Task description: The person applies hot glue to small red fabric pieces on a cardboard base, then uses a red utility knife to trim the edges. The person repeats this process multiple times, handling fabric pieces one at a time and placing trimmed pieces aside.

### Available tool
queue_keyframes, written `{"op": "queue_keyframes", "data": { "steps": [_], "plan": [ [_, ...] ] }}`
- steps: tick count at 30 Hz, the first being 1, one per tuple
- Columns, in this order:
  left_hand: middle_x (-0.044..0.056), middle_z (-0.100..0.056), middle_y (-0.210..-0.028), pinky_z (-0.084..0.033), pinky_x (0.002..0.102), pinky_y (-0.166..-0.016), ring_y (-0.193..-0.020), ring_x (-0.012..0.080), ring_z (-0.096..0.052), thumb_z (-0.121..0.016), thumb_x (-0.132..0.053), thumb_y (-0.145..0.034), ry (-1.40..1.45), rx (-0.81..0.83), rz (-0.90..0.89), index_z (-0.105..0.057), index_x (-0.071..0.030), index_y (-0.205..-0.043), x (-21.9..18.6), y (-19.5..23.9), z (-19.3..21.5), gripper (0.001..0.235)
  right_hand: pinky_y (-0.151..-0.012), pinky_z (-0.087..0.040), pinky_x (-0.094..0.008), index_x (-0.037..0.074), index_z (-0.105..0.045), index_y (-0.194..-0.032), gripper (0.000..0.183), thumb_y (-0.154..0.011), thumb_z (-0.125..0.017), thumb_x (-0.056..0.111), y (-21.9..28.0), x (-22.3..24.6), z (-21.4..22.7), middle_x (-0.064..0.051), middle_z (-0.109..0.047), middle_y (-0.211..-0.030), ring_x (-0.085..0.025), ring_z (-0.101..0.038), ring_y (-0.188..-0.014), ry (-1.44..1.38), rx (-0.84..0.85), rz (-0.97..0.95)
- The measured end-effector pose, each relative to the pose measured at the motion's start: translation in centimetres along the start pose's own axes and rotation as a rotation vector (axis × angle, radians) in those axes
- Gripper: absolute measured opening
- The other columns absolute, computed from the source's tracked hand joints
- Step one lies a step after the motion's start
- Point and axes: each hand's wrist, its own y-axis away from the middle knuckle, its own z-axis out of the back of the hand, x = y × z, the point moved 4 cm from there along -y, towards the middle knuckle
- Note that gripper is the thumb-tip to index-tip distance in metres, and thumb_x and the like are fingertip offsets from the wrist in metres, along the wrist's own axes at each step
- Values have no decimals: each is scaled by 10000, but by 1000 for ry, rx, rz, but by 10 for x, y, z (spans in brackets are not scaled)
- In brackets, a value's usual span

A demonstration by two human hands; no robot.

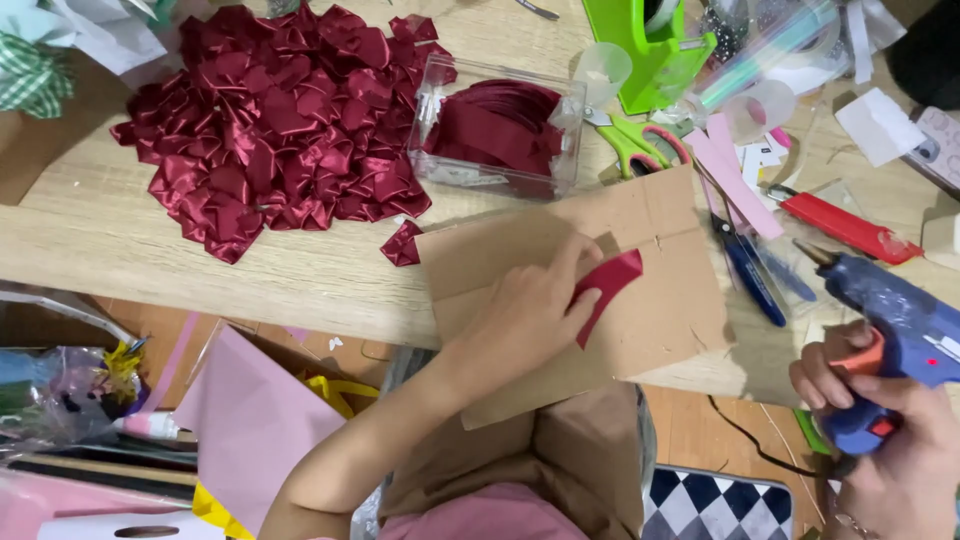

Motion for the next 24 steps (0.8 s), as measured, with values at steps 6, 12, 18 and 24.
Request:
{"op": "queue_keyframes", "data": {
  "steps": [6, 12, 18, 24],
  "plan": [
    [23, -607, -501, -452, 389, -423, -396, 249, -604, -559, -530, -986, -576, -269, -171, -541, 13, -1235, 3, 12, -58, 598, -676, -395, -322, 126, -561, -985, 200, -830, -603, 244, 19, -2, 12, -31, -453, -851, -145, -474, -714, 226, -69, 91],
    [30, -613, -693, -366, 425, -839, -802, 249, -537, -590, -3, -820, -620, -480, -372, -646, -130, -902, -11, 24, -1, 161, -583, -453, -344, -68, -607, -877, 60, -841, -590, -23, 29, -12, -4, -125, -553, -669, -209, -525, -580, 824, -273, 25],
    [-48, -632, -1326, -280, 542, -1068, -1239, 202, -486, -606, -132, -879, -484, -182, -447, -718, -163, -1201, 24, 32, -32, 342, -752, -572, -283, 47, -672, -1000, 157, -846, -642, 57, 13, -43, -6, -53, -708, -944, -156, -675, -824, 938, 37, 98],
    [-37, -609, -1384, -282, 514, -1074, -1288, 202, -495, -587, -159, -943, -453, -205, -388, -682, -163, -1238, 17, 39, -26, 310, -1088, -484, -356, 23, -466, -1429, 640, -809, -598, 115, -2, -87, -22, -143, -632, -1384, -217, -601, -1295, 941, -51, -159]
  ]
}}
